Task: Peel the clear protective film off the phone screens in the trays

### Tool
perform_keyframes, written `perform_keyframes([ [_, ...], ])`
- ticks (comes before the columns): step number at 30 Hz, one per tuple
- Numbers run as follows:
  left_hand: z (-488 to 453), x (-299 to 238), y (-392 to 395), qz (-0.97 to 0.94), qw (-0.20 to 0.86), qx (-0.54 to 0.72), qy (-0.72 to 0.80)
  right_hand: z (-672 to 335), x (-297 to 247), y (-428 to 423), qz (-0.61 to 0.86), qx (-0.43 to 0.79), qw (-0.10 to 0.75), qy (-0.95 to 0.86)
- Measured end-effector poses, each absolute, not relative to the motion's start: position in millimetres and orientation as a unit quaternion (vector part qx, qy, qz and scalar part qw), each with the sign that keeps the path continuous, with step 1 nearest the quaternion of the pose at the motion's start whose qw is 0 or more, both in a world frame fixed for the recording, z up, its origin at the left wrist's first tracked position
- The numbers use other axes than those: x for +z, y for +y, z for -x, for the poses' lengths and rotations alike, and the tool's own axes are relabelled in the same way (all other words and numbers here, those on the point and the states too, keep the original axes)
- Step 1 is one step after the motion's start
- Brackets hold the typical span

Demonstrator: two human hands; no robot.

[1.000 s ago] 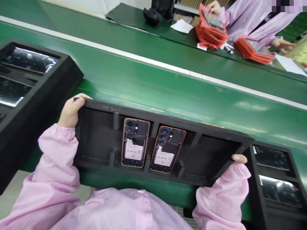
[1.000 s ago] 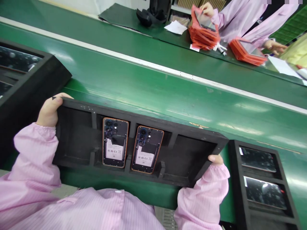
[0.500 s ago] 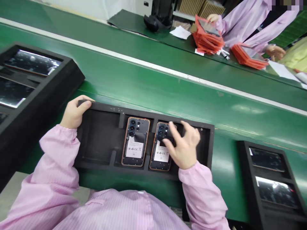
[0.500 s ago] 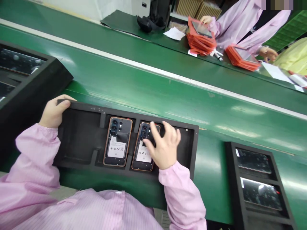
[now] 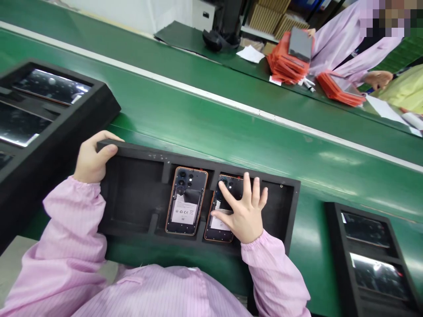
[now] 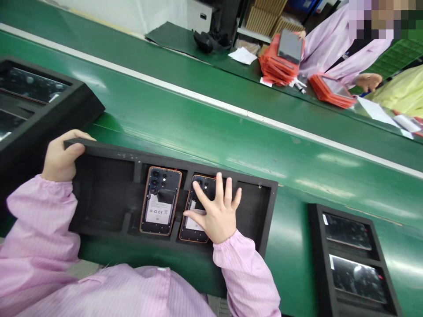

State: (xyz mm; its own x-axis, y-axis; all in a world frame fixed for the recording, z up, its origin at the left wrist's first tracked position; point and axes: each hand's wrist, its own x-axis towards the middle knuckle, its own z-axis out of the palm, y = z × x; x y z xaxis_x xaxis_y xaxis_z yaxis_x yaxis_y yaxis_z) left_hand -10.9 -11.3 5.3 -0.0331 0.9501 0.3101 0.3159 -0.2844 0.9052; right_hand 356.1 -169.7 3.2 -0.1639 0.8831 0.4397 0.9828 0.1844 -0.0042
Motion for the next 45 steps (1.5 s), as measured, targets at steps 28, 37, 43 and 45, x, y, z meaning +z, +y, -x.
perform_keyframes([
  [28,11.9,1.4,-8.5,-0.626,0.315,0.511,0.498,-364.4,14.6,-171.1,0.541,-0.088,0.271,-0.791],
  [37,11.5,-0.2,-7.1,-0.623,0.317,0.517,0.494,-366.8,21.3,-168.2,0.485,-0.066,0.303,-0.818],
  [43,11.1,-5.7,-2.4,-0.624,0.327,0.501,0.503,-410.5,31.1,-168.0,0.495,-0.126,0.373,-0.775],
  [45,11.5,-7.8,-0.9,-0.623,0.333,0.501,0.501,-437.0,32.9,-170.2,0.637,-0.177,0.416,-0.625],
])
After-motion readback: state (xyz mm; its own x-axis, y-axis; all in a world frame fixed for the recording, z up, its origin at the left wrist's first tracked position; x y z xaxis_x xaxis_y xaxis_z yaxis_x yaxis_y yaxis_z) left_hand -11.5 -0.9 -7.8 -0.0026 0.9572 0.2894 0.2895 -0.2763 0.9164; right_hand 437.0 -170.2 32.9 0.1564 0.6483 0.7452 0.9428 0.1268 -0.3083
